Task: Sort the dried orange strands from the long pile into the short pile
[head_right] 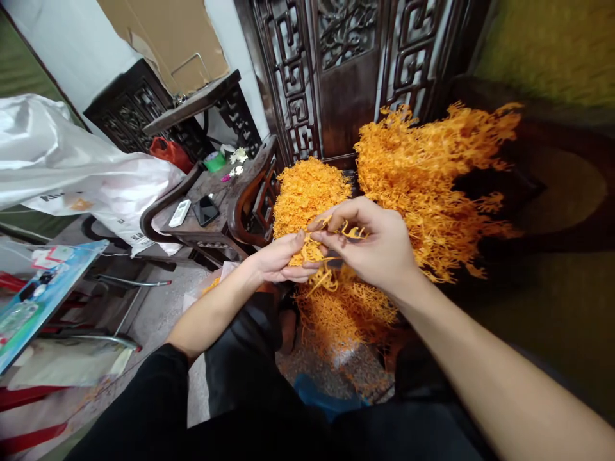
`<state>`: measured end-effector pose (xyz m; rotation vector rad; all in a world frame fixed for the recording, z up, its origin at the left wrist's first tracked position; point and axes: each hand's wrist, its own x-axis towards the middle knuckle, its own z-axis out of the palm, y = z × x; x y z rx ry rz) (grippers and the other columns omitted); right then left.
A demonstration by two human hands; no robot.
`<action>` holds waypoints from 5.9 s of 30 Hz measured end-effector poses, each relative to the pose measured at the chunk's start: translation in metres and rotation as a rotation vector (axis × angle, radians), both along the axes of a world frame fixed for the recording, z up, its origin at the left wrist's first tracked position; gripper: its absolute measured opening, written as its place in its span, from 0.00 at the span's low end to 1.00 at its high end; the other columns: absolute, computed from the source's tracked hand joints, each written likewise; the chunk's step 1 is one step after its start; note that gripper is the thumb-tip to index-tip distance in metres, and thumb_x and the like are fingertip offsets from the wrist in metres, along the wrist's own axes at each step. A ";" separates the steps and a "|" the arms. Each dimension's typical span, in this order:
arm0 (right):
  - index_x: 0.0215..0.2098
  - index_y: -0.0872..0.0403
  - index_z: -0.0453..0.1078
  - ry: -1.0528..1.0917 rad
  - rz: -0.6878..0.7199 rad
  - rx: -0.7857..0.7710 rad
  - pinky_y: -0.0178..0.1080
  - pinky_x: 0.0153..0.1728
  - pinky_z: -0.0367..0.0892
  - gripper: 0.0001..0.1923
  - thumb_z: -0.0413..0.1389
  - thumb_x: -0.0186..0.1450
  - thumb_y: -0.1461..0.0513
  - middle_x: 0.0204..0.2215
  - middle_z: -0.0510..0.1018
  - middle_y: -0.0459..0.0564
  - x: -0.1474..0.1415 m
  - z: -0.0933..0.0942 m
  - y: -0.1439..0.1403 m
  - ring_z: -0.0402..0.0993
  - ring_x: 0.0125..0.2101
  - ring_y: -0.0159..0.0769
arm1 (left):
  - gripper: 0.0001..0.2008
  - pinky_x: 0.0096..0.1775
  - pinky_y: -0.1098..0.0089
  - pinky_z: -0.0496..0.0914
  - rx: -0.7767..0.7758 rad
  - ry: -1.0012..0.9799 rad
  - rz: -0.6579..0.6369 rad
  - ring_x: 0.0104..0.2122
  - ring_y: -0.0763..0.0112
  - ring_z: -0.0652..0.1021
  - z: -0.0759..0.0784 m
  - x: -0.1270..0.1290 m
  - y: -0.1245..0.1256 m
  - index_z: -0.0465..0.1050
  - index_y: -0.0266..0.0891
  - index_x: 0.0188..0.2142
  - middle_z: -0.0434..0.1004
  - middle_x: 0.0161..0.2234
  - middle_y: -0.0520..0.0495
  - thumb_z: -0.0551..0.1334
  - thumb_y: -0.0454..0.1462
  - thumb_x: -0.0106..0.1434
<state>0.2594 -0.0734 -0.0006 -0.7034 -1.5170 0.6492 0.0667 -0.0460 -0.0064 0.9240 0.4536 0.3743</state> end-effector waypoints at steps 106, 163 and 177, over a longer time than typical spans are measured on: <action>0.36 0.51 0.78 -0.532 0.306 -0.574 0.36 0.22 0.51 0.17 0.62 0.65 0.47 0.19 0.64 0.40 -0.002 -0.010 0.005 0.57 0.20 0.28 | 0.15 0.35 0.72 0.69 1.064 0.555 0.165 0.30 0.73 0.77 0.019 -0.050 0.020 0.81 0.39 0.44 0.83 0.38 0.47 0.72 0.43 0.61; 0.27 0.51 0.68 0.503 -0.228 -0.770 0.40 0.23 0.46 0.19 0.71 0.58 0.51 0.20 0.60 0.41 0.019 -0.013 0.028 0.50 0.21 0.28 | 0.14 0.29 0.71 0.67 0.794 0.440 0.397 0.25 0.75 0.74 0.021 -0.008 -0.020 0.77 0.37 0.38 0.77 0.27 0.51 0.74 0.42 0.57; 0.19 0.53 0.65 -0.198 0.343 -0.782 0.36 0.21 0.43 0.28 0.66 0.59 0.42 0.17 0.58 0.41 0.002 -0.010 0.001 0.50 0.20 0.26 | 0.09 0.41 0.66 0.70 1.210 0.462 0.546 0.35 0.70 0.76 0.026 -0.024 0.001 0.72 0.39 0.39 0.78 0.35 0.48 0.53 0.32 0.69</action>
